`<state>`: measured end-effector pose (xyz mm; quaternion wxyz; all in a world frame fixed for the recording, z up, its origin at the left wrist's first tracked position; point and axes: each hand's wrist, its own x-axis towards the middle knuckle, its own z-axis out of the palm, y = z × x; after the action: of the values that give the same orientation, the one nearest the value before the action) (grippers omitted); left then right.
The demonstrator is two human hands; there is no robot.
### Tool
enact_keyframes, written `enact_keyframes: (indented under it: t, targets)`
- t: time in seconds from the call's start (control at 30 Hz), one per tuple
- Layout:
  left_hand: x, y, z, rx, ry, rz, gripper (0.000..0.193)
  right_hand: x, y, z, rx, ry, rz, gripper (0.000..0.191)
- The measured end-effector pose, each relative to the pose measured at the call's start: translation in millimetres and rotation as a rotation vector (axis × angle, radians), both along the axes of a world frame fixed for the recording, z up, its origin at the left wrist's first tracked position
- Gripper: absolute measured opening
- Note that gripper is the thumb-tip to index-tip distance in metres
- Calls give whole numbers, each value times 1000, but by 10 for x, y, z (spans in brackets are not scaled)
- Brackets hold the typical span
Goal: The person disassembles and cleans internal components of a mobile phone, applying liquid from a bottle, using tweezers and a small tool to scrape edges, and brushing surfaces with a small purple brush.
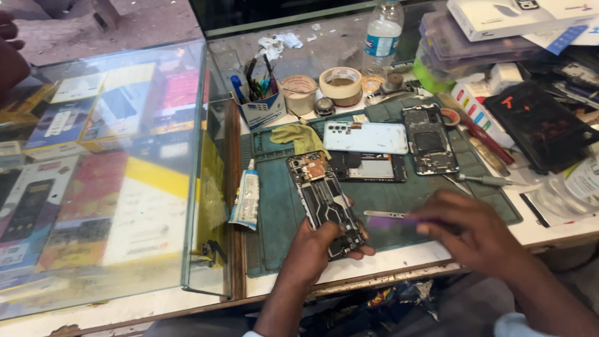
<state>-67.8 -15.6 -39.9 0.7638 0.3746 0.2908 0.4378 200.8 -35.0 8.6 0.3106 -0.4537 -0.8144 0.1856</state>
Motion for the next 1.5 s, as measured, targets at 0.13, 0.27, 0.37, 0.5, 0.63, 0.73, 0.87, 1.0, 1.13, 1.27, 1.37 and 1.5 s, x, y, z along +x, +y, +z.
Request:
enact_keyframes:
  t: [0.13, 0.27, 0.37, 0.5, 0.63, 0.73, 0.87, 1.0, 1.13, 1.27, 1.37, 1.5]
  targets:
    - [-2, -21, -23, -18, -2, 40, 54, -6, -32, -7, 16, -85, -14, 24]
    - [-20, -12, -31, 79, -35, 73, 57, -58, -59, 63, 64, -29, 12, 25]
    - [-4, 1, -14, 37, -2, 75, 57, -118, -82, 125, -8, -98, -69, 27]
    - [3, -10, 21, -22, 38, 116, 59, -131, -84, 155, 97, -53, -4, 26]
    - [-8, -22, 27, -32, -1, 69, 54, -93, -92, 113, 103, -88, -61, 22]
    - [-29, -18, 21, -1, -43, 64, 56, -66, -93, 85, 68, 48, 19, 23]
    - [-9, -26, 30, -17, -47, 90, 53, -62, -118, 63, 104, -49, -23, 24]
    - [-3, -34, 58, -28, 10, 154, 55, -109, -204, 8, 45, 121, 61, 27]
    - [9, -33, 55, 32, -74, 129, 55, -217, -236, -52, -12, 42, -10, 26]
    - [15, -44, 30, 63, -84, 179, 53, -314, -237, -53, -48, 66, -27, 25]
    - [47, -51, 19, 56, -119, 176, 53, -376, -255, -65, -76, 66, -33, 23]
    - [48, -46, 13, 25, -57, 202, 53, -429, -263, -61, -50, 93, -100, 23]
